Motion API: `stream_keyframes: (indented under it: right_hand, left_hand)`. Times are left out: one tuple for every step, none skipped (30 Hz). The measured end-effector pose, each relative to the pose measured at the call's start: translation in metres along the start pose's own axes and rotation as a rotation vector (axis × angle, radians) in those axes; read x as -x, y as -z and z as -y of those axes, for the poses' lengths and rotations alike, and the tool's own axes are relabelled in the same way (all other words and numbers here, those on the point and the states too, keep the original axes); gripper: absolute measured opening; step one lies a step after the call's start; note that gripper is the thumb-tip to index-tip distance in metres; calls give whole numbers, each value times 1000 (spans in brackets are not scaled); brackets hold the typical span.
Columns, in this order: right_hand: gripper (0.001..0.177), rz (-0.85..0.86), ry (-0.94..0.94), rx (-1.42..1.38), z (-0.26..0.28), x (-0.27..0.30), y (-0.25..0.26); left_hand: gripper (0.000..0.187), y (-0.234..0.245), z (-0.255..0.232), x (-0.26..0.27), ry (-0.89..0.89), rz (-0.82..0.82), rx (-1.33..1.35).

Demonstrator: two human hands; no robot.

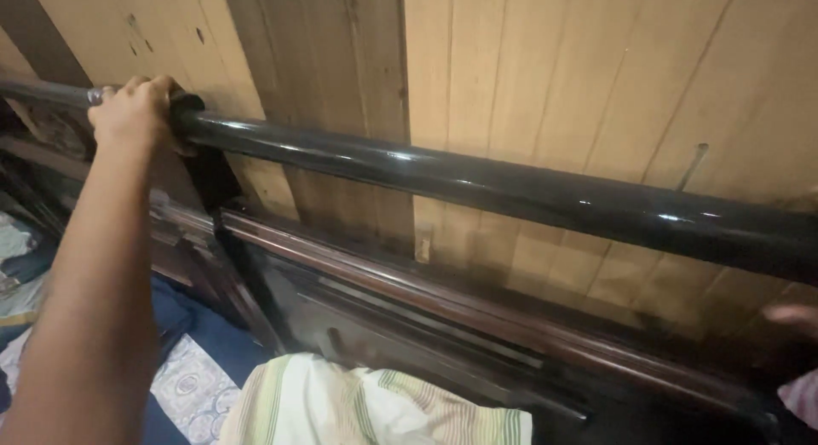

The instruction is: Cleaning the headboard of a bed with a cloth.

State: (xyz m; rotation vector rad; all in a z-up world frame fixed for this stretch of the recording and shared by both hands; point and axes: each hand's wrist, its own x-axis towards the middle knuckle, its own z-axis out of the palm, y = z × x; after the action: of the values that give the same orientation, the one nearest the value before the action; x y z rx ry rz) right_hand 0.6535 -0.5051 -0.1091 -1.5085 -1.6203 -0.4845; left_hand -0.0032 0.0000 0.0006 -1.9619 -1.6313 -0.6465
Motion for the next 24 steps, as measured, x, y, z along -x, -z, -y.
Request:
stream_keyframes:
  right_hand:
    - [108, -18, 24, 46, 0, 4, 0]
    - [115, -36, 48, 92, 0, 8, 0]
    - [115, -37, 46, 95, 36, -1, 1]
    - [85, 10, 98, 61, 72, -11, 2]
    - [60, 56, 157, 23, 107, -23, 1]
    - [60, 55, 162, 23, 132, -39, -5]
    - [68, 39, 277, 455, 159, -51, -10]
    - [83, 28, 389, 881, 186, -64, -14]
    - [83, 28, 388, 878, 195, -71, -21]
    - [81, 96, 370, 966, 205, -78, -28]
    - [80, 162, 358, 1057, 215, -88, -33]
    - [80, 158, 362, 1058, 229, -101, -42]
    - [81, 328, 267, 1019, 244, -112, -50]
    - [82, 496, 169, 974, 259, -124, -58]
    - [82, 498, 172, 976, 270, -133, -64]
    - [82, 554, 132, 888, 282, -141, -71]
    - [82, 602, 88, 796, 294, -150, -78]
    - [82, 597, 89, 795, 302, -157, -84]
    - [81, 634, 66, 734, 311, -163, -90]
    - [80, 670, 45, 673, 319, -169, -96]
    - [80, 672, 45, 671, 321, -173, -107]
    - [79, 608, 114, 601, 322, -178, -118]
    - [79, 544, 183, 529, 325, -182, -130]
    - [79, 545, 187, 524, 324, -187, -145]
  left_hand:
    - [105, -4, 0, 0, -6, 14, -4]
    - [105, -9, 0, -1, -12, 29, -8]
    - [105, -13, 2, -4, -15, 28, -6]
    - [106, -17, 5, -7, -18, 21, -9]
    - [107, -20, 11, -10, -15, 12, -14]
    - [107, -27, 15, -15, -11, 9, -14]
    - [94, -37, 18, -16, -29, -31, -12]
    - [81, -46, 21, -17, -46, -72, -9]
    - [81, -30, 13, -11, -46, -71, -12]
    - [94, -14, 5, -5, -21, -14, 18]
    - [107, 2, -4, 0, 9, 39, 53]
    - [107, 3, -4, 0, 13, 36, 53]
    - [104, 3, -5, 1, 33, 66, 73]
    - [102, 2, -6, 2, 53, 96, 92]
    - [102, -3, -4, 1, 56, 98, 95]
    - [105, -7, -2, 1, 59, 74, 107]
    - [109, -9, 1, -3, 60, 43, 116]
    - [109, -6, 0, -4, 60, 39, 114]
    - [109, -4, -1, -3, 57, 54, 128]
    - [108, -3, -3, -1, 54, 69, 141]
    - [108, -3, -4, -1, 55, 71, 140]
    - [109, -3, -5, -1, 63, 77, 141]
    - [110, -2, -4, -1, 73, 83, 140]
    - [110, -2, -5, 1, 77, 85, 136]
